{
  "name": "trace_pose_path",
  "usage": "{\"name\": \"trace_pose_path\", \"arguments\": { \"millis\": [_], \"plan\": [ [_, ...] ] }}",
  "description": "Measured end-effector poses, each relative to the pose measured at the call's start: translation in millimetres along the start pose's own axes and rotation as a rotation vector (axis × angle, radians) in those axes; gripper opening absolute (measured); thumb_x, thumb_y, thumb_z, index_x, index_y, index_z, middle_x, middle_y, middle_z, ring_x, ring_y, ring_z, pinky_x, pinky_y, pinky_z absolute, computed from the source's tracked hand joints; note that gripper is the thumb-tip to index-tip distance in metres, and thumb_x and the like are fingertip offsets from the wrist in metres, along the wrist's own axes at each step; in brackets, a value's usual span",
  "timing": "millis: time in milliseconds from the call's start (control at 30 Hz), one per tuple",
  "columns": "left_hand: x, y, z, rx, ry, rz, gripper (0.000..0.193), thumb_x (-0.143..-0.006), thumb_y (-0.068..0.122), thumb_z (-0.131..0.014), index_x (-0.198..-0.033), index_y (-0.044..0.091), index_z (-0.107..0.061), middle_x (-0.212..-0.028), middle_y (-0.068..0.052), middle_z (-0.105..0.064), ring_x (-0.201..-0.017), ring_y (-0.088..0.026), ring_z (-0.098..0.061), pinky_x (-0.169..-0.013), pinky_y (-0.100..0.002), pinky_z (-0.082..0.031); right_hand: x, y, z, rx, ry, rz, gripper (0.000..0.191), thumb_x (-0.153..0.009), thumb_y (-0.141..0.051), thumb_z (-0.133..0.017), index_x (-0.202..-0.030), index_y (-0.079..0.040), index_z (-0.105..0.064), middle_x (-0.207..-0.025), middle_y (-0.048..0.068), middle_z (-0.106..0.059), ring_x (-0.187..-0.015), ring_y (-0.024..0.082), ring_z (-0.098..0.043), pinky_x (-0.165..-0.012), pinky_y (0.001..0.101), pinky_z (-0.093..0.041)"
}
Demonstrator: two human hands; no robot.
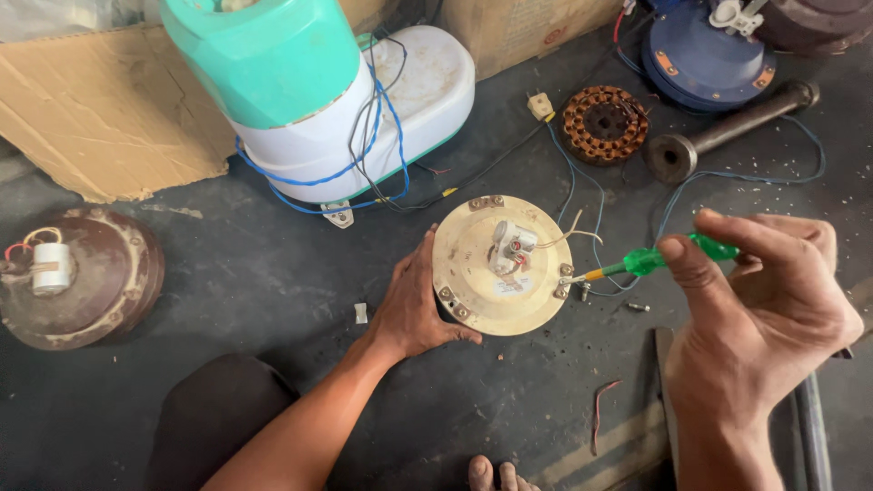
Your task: The person sits on the floor and uses a screwdriver to unscrew the base plate of a fan motor, then separates the housing covers, lifts out the rotor with copper windings, and works on the winding assembly with a small tool while holding it.
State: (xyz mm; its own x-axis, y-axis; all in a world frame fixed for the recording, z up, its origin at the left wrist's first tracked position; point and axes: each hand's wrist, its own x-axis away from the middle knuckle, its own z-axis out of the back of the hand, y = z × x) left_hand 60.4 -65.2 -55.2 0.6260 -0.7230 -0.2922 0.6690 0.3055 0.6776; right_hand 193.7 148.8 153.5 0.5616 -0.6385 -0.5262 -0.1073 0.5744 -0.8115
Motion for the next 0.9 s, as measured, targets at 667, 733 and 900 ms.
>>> {"name": "trace_pose_path", "arguments": {
  "millis": [667, 733, 900],
  "plan": [
    [-1, -1, 0, -0.028, 0.040, -0.036, 0.153, -0.055, 0.077, -0.081, -0.160, -0.010, -0.009, -0.164, -0.033, -0.028, -0.154, -0.045, -0.033, -0.123, -0.054, -0.029, 0, -5, -5, -0.182, -0.041, 0.071, 0.025, -0.096, 0.005, -0.072, -0.119, 0.008, -0.062, -0.119, 0.012, -0.060, -0.115, 0.018, -0.058, -0.102, 0.0284, -0.052],
    [-2, -1, 0, -0.035, 0.039, -0.037, 0.153, -0.055, 0.078, -0.080, -0.160, -0.010, -0.010, -0.164, -0.033, -0.028, -0.153, -0.045, -0.033, -0.123, -0.054, -0.029, 2, -2, -4, -0.149, 0.030, -0.023, 0.032, -0.090, 0.006, -0.073, -0.118, 0.009, -0.058, -0.114, 0.016, -0.059, -0.104, 0.021, -0.058, -0.092, 0.0320, -0.050],
    [-1, -2, -2, -0.033, 0.042, -0.043, 0.153, -0.055, 0.078, -0.080, -0.160, -0.009, -0.010, -0.164, -0.033, -0.028, -0.154, -0.045, -0.033, -0.123, -0.055, -0.029, 4, 15, -1, -0.544, 0.025, -0.086, 0.026, -0.098, -0.002, -0.074, -0.123, 0.000, -0.069, -0.127, 0.013, -0.066, -0.111, 0.019, -0.070, -0.106, 0.0263, -0.056]
  ]
}}
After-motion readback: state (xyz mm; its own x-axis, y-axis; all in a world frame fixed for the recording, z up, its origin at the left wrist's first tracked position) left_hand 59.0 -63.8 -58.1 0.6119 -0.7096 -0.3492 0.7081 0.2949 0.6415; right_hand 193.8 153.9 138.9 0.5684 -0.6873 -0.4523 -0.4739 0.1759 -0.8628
